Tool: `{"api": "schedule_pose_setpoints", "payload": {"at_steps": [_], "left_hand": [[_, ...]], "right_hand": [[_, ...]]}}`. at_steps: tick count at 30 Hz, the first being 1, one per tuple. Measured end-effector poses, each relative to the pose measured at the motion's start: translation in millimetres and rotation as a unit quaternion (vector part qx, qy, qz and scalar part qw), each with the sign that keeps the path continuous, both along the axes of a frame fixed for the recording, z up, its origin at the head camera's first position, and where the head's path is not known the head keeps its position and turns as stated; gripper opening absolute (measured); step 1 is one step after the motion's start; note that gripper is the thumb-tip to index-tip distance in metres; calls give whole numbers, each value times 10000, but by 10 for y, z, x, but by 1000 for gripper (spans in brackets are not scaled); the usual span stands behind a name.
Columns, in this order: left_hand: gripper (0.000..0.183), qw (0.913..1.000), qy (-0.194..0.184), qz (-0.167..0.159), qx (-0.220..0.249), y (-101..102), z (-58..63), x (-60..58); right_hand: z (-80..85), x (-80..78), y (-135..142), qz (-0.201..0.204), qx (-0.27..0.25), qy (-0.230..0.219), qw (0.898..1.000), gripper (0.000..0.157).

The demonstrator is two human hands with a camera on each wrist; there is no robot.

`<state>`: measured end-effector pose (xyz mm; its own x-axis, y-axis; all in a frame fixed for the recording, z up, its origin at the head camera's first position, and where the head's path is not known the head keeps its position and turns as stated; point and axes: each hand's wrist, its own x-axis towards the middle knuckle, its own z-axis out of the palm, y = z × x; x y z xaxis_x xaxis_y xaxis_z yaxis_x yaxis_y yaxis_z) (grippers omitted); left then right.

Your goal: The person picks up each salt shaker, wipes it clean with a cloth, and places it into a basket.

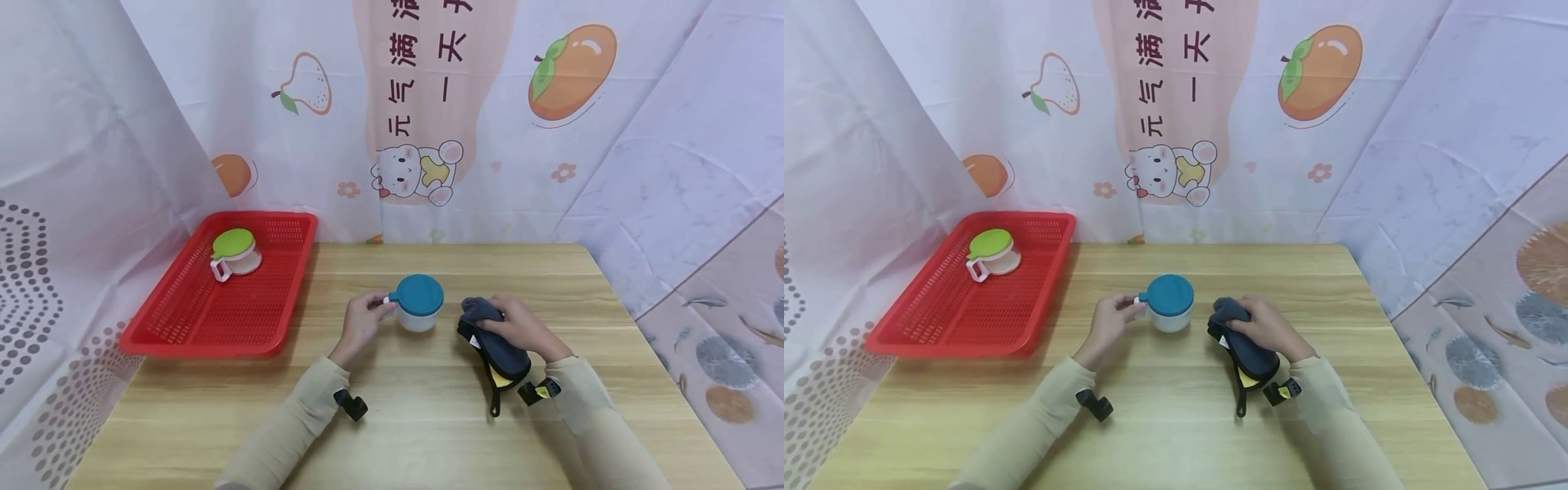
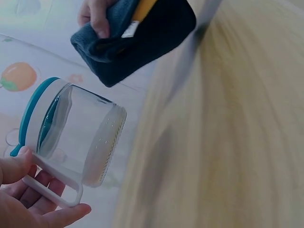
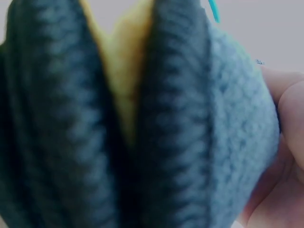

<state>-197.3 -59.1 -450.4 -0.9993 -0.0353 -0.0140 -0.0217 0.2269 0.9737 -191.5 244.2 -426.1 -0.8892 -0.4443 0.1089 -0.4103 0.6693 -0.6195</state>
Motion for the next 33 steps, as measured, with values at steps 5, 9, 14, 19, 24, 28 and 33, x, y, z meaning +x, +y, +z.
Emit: {"api": "schedule_pose_setpoints", "payload": {"at_steps": [5, 9, 14, 19, 24, 28, 33], "left_hand": [[23, 9999, -146, 88, -28, -15, -96, -11], [21, 9993, -328, 144, 47, -20, -154, -26], [20, 9983, -535, 224, 106, -39, -230, -16], [21, 9981, -519, 321, -4, -39, -276, -6], [22, 9982, -487, 343, 9, -30, -289, -10], [22, 9978, -549, 359, 68, -27, -302, -15], [23, 9977, -557, 377, 92, -24, -328, -24]], "right_hand": [[17, -1, -27, -25, 72, -107, 9999, 7], [23, -8, -37, -33, 68, -143, 9999, 7], [-6, 1, -35, -71, 18, -192, 9998, 7], [-26, 10, -35, -79, 5, -207, 9998, 5], [-24, 11, -30, -123, -14, -230, 9997, 6], [-34, 5, -17, -126, -1, -293, 9995, 10], [-37, 6, -6, -85, 22, -290, 9995, 12]]}}
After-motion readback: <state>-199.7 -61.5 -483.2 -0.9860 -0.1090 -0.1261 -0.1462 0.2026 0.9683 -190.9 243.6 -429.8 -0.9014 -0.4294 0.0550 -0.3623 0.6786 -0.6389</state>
